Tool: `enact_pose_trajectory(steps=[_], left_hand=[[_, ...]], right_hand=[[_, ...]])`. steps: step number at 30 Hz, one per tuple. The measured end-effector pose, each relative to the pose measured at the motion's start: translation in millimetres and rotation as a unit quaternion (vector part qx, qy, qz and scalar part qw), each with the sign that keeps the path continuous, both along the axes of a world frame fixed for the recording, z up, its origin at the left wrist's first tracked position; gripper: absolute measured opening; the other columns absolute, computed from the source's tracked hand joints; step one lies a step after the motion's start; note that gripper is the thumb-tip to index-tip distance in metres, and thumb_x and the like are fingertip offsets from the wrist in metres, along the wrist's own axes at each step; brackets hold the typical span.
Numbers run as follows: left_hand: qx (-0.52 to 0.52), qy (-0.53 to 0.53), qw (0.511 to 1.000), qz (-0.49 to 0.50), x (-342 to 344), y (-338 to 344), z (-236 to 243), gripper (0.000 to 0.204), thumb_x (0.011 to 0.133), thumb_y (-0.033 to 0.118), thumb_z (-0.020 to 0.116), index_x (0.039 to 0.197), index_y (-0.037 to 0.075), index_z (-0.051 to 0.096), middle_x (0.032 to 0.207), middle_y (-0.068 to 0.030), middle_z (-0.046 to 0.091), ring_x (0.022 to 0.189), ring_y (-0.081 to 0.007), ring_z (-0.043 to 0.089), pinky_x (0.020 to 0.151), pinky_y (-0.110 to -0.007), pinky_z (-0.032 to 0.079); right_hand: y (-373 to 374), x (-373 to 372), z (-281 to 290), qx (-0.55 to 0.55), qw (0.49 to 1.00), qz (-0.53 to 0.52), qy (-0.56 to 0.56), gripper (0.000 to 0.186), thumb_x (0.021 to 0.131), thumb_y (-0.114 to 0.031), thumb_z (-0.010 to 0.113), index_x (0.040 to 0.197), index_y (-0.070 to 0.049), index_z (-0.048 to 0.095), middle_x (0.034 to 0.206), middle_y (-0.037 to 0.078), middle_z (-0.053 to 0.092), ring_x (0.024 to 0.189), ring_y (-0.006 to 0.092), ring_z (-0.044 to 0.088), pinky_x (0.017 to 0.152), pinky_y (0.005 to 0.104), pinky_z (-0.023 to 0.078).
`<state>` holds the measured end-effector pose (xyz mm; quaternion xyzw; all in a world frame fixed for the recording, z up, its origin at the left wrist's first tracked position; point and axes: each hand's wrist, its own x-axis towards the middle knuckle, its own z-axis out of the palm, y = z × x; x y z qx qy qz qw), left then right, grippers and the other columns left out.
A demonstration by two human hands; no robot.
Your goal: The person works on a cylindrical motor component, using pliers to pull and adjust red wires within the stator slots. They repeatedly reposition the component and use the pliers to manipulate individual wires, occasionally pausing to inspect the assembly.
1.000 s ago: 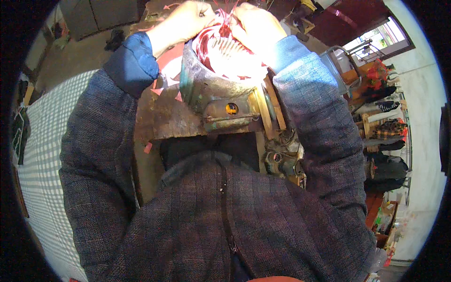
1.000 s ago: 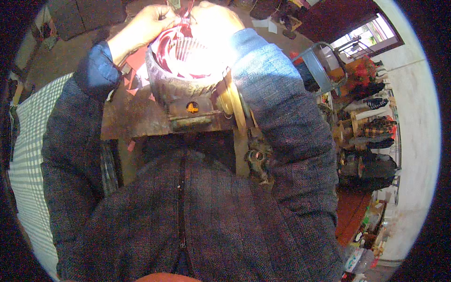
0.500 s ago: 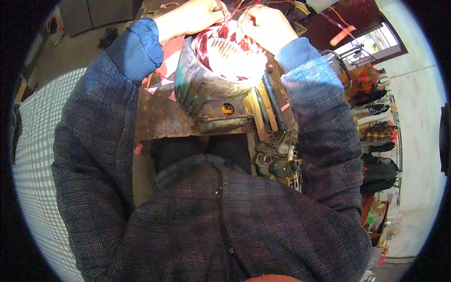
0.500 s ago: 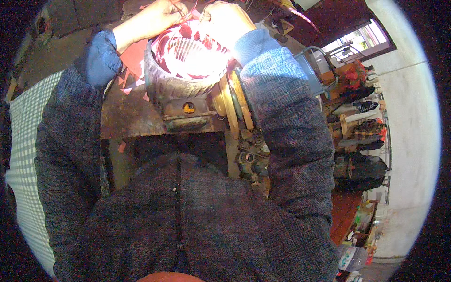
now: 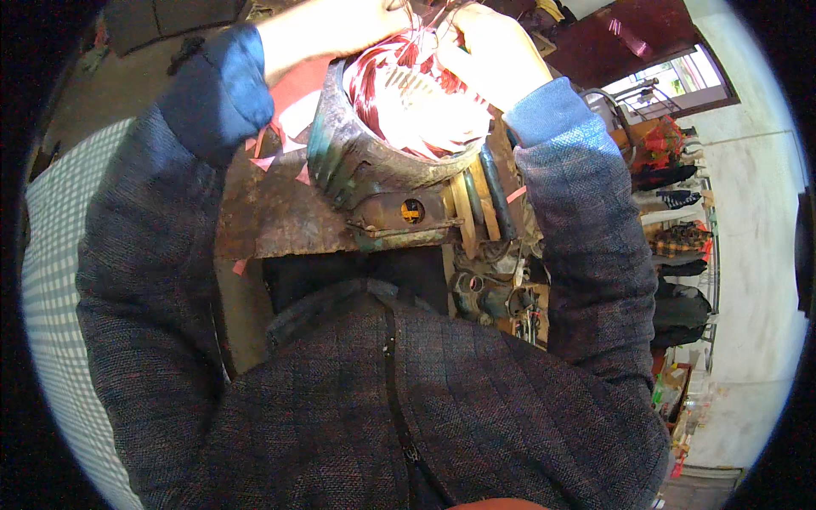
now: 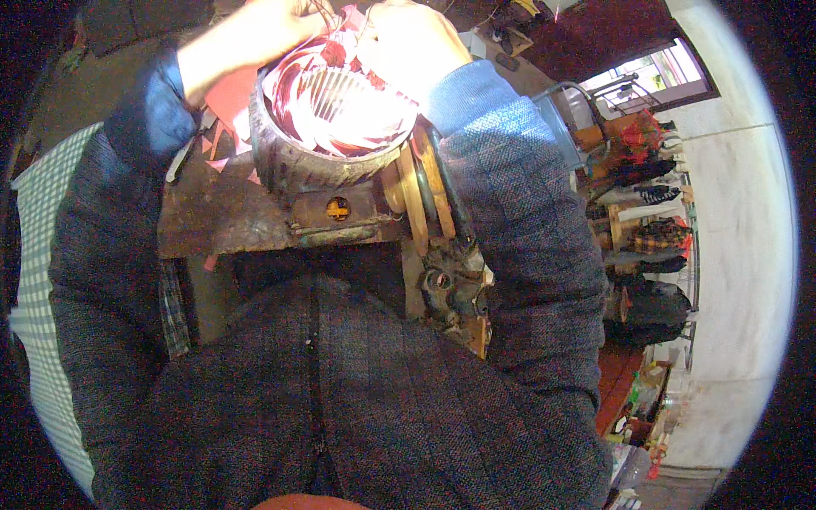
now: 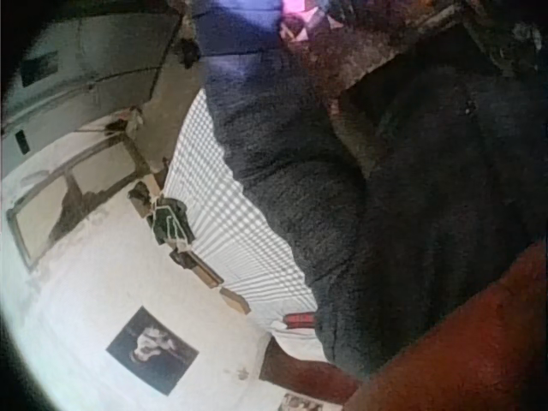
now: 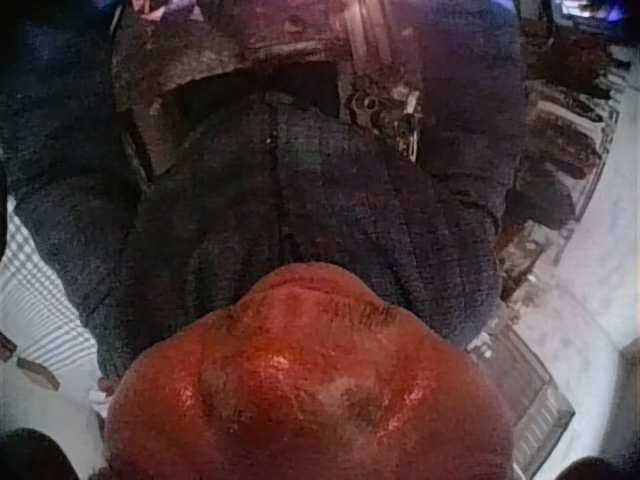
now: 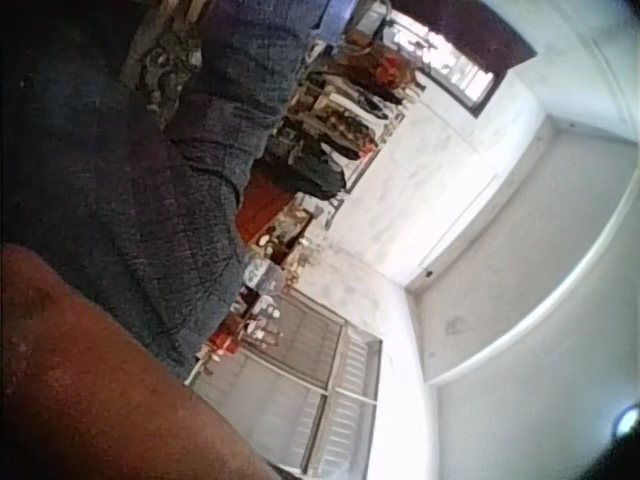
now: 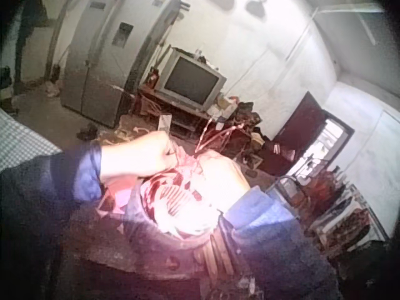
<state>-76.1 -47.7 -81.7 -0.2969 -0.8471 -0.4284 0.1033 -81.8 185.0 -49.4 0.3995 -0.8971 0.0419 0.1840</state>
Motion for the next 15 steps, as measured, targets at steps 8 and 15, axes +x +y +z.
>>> enact_pose_trajectory(steps=[8,15], left_hand=[[-0.077,0.045,0.985,-0.151,-32,-14,6,0.019,0.091,0.012,0.070,0.105,0.000,0.075,0.089,-0.0127,0.074,0.080,-0.0223,0.067,0.076,-0.037,0.053],[-0.104,0.049,0.988,-0.100,-19,-18,7,0.018,0.092,0.013,0.066,0.101,-0.001,0.073,0.085,-0.0183,0.072,0.075,-0.0284,0.068,0.074,-0.039,0.054]], right_hand=[[5,-4,-3,-0.013,0.996,0.041,-0.074,0.027,0.095,-0.028,0.073,0.102,-0.002,0.069,0.096,0.015,0.069,0.083,0.0325,0.069,0.078,0.0405,0.056],[-1,12,9,-0.023,0.995,0.052,-0.083,0.027,0.093,-0.024,0.066,0.088,0.001,0.063,0.086,0.020,0.062,0.077,0.0411,0.065,0.071,0.0473,0.053]])
